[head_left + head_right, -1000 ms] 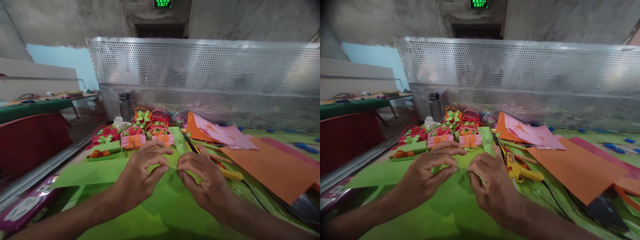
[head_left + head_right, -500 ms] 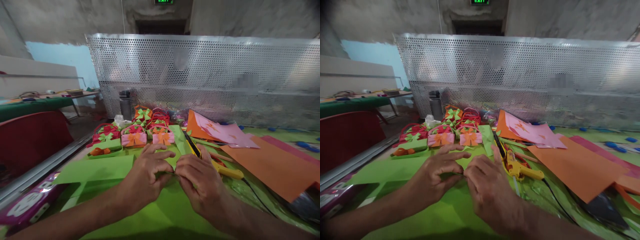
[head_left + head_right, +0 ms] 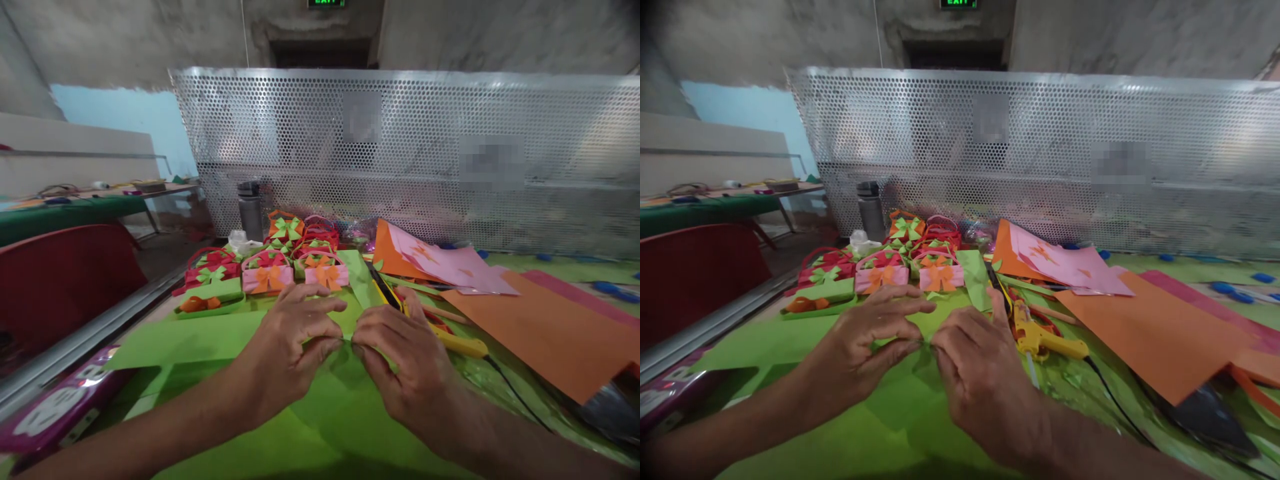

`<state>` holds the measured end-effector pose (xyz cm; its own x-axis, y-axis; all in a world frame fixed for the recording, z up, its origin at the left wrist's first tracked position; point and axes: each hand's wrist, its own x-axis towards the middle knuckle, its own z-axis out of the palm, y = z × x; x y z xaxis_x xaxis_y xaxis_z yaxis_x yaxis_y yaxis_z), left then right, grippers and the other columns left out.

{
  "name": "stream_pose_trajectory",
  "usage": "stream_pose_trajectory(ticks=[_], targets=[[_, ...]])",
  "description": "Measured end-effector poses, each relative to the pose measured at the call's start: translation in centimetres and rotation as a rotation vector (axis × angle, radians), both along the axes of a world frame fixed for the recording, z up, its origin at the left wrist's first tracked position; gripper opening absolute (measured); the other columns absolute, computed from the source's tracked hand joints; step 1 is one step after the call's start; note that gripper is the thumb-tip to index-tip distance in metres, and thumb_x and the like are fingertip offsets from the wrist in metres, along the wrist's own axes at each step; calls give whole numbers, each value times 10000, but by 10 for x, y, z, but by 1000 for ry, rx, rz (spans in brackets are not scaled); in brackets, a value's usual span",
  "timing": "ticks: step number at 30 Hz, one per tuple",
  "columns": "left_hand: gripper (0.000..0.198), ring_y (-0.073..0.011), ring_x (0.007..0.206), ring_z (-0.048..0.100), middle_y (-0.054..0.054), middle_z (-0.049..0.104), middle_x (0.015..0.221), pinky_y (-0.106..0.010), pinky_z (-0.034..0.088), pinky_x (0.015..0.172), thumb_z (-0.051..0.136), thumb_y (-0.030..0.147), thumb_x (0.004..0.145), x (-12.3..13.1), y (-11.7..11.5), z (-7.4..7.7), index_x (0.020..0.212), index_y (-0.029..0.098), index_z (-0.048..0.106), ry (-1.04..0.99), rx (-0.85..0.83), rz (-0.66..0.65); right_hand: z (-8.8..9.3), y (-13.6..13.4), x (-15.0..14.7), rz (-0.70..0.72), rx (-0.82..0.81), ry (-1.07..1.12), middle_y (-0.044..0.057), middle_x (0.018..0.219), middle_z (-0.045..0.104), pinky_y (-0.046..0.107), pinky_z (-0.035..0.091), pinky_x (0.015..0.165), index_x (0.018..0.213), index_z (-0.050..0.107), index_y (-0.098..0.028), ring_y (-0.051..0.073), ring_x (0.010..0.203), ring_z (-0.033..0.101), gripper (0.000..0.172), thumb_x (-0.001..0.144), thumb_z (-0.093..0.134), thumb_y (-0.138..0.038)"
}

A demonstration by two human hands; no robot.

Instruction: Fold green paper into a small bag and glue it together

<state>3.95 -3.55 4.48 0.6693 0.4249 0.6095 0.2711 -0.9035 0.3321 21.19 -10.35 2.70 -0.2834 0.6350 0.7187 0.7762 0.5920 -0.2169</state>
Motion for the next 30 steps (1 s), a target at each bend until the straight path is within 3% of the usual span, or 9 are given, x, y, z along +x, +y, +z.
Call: stream_pose_trajectory(ticks=[6,16,22,25,28,30], targets=[[175,-218,1084,516,-18,672,1040,-462,338,946,487,121,848,2,-5,-1,749,199,609,44,4,-43,-3,1,-1,18,9,-19,-8,761,594,414,289,894,782,533,-181,133,749,520,148,835,462,-62],[163,-194,1025,570,-38,682,1019,-379,387,924,507,137,841,-2,3,10,751,198,628,-69,44,-16,8,3,7,-58,-10,-16,-6,706,588,405,335,871,722,542,-191,134,705,537,188,842,431,-97],[149,-195,1034,565,-46,676,1031,-379,390,930,511,155,852,-1,6,9,775,195,632,-74,46,-3,5,5,9,-53,33,30,-17,774,618,399,303,898,820,542,-204,143,763,562,50,813,554,-156],[104,-197,1045,554,-44,663,1050,-367,393,931,541,170,843,0,4,6,815,200,636,-83,74,-7,4,6,5,-57,25,24,-16,695,601,390,328,867,714,531,-192,137,700,547,119,799,536,-109],[181,-217,1064,538,-70,644,1070,-380,393,936,619,239,801,-1,1,7,973,191,593,-149,129,68,4,7,5,-82,48,31,-7,671,598,400,343,847,668,513,-190,140,676,535,168,800,512,-86],[232,-226,980,573,-69,656,977,-376,430,873,667,295,756,-4,-1,10,935,179,576,-180,142,150,3,8,7,-98,72,31,-8,685,605,435,319,880,681,513,-194,143,685,536,154,804,523,-101]])
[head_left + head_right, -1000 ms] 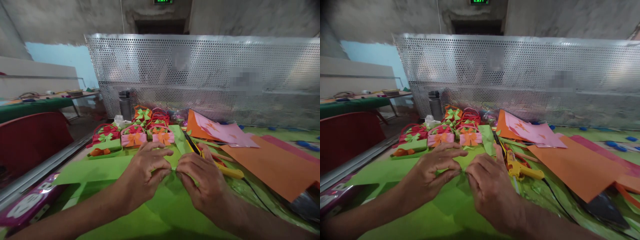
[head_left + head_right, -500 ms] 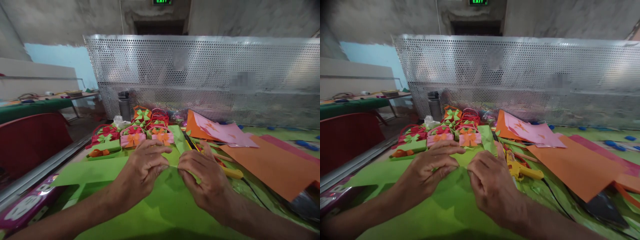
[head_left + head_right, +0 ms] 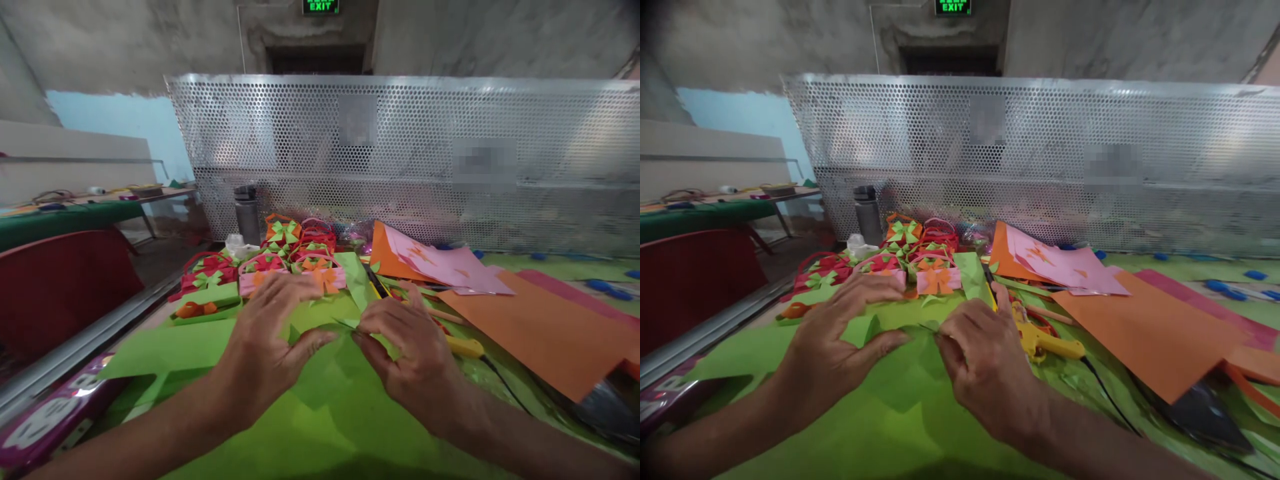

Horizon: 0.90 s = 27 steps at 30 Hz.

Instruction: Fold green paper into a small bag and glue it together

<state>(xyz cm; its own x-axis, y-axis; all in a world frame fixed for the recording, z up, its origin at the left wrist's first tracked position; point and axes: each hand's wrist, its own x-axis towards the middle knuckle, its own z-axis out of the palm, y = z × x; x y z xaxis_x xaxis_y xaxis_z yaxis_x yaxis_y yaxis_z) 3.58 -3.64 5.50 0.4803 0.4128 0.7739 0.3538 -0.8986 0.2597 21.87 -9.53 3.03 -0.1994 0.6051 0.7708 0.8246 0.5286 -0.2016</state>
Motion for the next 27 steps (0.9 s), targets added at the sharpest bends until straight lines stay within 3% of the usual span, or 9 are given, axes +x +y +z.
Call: stream_pose_trajectory(ticks=[5,9,16,20,24,27], targets=[[138,-179,674,607,1,649,702,-298,462,628,684,283,704,-2,-1,3,696,183,589,132,-256,102,0,2,3,-34,-5,-19,-20,671,592,472,284,915,684,503,-194,138,678,530,149,801,518,-104],[45,-141,613,593,36,649,654,-244,443,582,634,206,698,3,-1,0,664,195,607,159,-381,25,-2,2,1,-36,1,-40,-13,662,591,444,323,890,666,516,-190,132,666,528,166,807,495,-105],[125,-113,550,536,51,588,589,-216,412,544,533,185,739,8,3,-8,621,198,573,142,-453,-120,-10,0,-4,10,-14,-70,3,676,597,375,388,820,660,538,-179,137,678,545,163,802,497,-109],[129,-110,567,563,38,622,626,-211,431,561,538,180,755,10,6,-13,643,193,599,133,-471,-155,3,3,6,28,-97,14,18,719,619,331,419,732,765,580,-169,145,698,554,133,853,507,-238],[122,-132,628,607,21,659,699,-229,463,612,547,206,765,10,8,-17,661,206,609,88,-477,-153,22,8,37,-74,-202,153,25,768,630,251,420,607,867,581,-157,126,687,559,217,902,426,-305],[108,-153,634,619,14,665,702,-245,478,610,559,225,747,11,10,-19,652,220,610,51,-439,-116,22,6,68,-276,-351,-28,21,763,639,241,410,612,830,586,-164,126,694,572,204,888,431,-283]])
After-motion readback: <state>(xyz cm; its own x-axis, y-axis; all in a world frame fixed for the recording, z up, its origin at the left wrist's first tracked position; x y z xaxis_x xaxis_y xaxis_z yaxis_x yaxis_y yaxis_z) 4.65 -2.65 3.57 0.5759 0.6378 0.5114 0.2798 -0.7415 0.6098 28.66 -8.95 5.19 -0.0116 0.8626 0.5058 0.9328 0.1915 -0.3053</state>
